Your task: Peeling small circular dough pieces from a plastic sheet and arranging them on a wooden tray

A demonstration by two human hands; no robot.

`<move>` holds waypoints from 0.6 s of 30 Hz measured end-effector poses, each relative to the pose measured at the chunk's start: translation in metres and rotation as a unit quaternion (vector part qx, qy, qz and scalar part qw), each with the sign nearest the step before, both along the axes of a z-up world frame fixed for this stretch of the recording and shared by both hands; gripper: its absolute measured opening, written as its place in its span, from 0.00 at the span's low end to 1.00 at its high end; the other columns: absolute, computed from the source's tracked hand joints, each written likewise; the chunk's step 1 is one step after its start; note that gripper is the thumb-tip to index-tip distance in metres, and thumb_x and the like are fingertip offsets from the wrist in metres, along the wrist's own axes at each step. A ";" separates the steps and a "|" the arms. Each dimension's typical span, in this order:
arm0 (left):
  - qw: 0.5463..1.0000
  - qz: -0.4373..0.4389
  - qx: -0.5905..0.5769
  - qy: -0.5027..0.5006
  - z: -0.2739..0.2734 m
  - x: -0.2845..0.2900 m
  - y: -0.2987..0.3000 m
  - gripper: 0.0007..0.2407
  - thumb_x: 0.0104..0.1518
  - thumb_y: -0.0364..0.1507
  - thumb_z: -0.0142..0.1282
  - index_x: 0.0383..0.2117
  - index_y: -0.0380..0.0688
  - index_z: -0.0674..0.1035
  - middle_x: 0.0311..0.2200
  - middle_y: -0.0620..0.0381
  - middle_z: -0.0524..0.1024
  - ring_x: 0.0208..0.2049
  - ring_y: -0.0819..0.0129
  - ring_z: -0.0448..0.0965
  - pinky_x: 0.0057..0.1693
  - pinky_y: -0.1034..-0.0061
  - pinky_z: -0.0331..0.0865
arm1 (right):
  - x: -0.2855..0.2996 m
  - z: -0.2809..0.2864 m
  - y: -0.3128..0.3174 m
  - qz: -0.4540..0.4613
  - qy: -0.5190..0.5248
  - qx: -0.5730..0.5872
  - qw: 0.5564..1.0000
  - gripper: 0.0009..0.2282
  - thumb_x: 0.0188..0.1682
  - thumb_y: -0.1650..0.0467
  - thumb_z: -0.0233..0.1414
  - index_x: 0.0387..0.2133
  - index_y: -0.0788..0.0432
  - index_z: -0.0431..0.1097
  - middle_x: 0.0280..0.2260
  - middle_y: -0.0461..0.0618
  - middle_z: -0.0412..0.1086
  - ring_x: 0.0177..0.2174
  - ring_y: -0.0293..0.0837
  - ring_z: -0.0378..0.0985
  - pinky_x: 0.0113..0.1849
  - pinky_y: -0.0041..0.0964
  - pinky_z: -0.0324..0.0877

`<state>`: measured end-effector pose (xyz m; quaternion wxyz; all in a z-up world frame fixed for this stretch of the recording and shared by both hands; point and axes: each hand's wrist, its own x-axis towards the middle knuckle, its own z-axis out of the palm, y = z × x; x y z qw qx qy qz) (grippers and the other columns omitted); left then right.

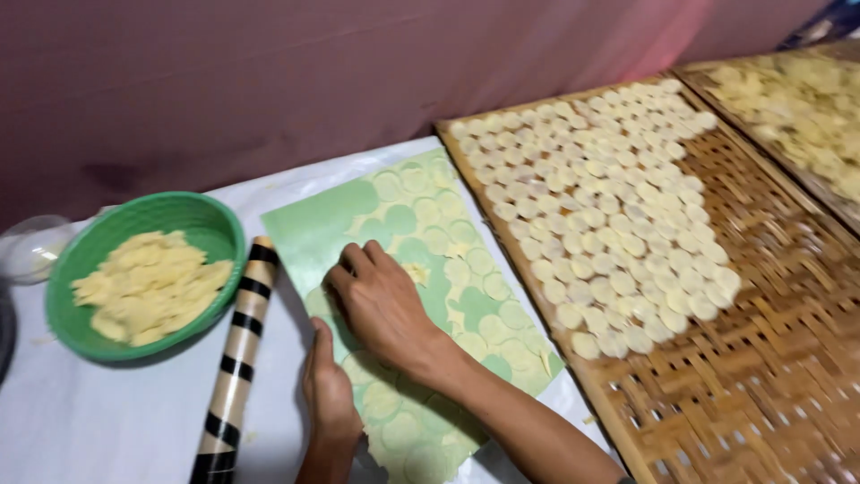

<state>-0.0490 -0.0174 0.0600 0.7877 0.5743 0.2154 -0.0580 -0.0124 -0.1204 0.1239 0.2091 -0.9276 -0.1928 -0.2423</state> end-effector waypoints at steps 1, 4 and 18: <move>0.999 0.013 -0.027 0.019 0.006 -0.008 -0.006 0.27 0.64 0.41 0.37 0.64 0.32 0.66 0.66 0.47 0.66 0.64 0.62 0.67 0.66 0.72 0.60 | -0.004 0.002 -0.005 0.010 0.058 0.015 0.998 0.05 0.48 0.72 0.54 0.31 0.64 0.73 0.33 0.54 0.65 0.33 0.49 0.64 0.37 0.41 0.67; 0.994 0.039 -0.088 0.050 0.019 -0.029 -0.023 0.27 0.64 0.41 0.38 0.64 0.33 0.68 0.65 0.48 0.69 0.61 0.64 0.69 0.62 0.74 0.62 | -0.018 0.000 -0.017 0.030 0.095 0.031 0.995 0.06 0.47 0.73 0.52 0.33 0.66 0.71 0.34 0.57 0.66 0.34 0.51 0.66 0.38 0.43 0.67; 0.987 -0.085 -0.091 0.097 -0.195 -0.119 0.049 0.29 0.71 0.46 0.27 0.60 0.31 0.72 0.52 0.39 0.77 0.48 0.50 0.76 0.54 0.64 0.66 | -0.163 -0.021 -0.190 -0.096 0.209 0.243 0.942 0.08 0.49 0.72 0.54 0.39 0.56 0.77 0.35 0.48 0.81 0.27 0.39 0.83 0.33 0.29 0.81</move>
